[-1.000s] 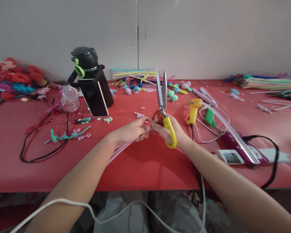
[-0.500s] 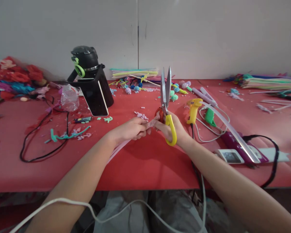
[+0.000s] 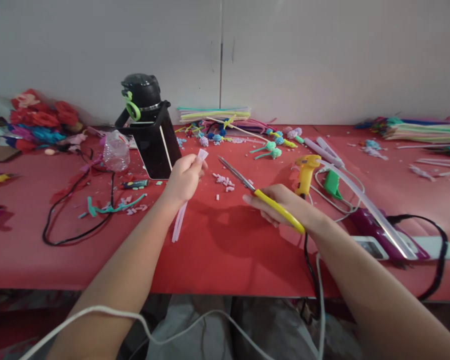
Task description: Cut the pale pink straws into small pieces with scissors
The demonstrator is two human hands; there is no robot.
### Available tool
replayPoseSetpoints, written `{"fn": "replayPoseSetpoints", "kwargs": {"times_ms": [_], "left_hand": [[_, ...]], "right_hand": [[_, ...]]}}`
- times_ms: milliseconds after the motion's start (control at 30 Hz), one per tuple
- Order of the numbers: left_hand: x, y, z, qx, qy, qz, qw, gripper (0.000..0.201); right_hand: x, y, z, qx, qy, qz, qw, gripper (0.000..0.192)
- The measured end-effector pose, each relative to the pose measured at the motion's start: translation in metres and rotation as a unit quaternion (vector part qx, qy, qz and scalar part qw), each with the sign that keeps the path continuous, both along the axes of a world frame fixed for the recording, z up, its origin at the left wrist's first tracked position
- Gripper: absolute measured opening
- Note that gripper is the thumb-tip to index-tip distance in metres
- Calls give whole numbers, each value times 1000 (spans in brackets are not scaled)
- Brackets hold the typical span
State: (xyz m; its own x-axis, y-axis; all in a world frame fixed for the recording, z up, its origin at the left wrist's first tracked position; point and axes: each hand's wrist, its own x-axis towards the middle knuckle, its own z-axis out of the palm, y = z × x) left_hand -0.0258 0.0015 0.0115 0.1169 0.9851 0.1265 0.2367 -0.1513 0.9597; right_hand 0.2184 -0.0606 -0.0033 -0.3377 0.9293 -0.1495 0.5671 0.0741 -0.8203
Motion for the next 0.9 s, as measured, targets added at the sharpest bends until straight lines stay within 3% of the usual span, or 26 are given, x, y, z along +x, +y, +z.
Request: {"fn": "replayPoseSetpoints", "kwargs": {"times_ms": [333,733,900], "left_hand": [[10,-6,-2,13,22,-21,999,30],[21,-15,4,-43,8,-66,997,24],[21,-15,2,-77,-7,-78,994,28]], "right_hand": [[-10,-3,-6,34,-27,-16,999,54],[-15,-4,-6,45,-63,-36,996,54],[-11,-6,-1,25,-89,-8,996,53]]}}
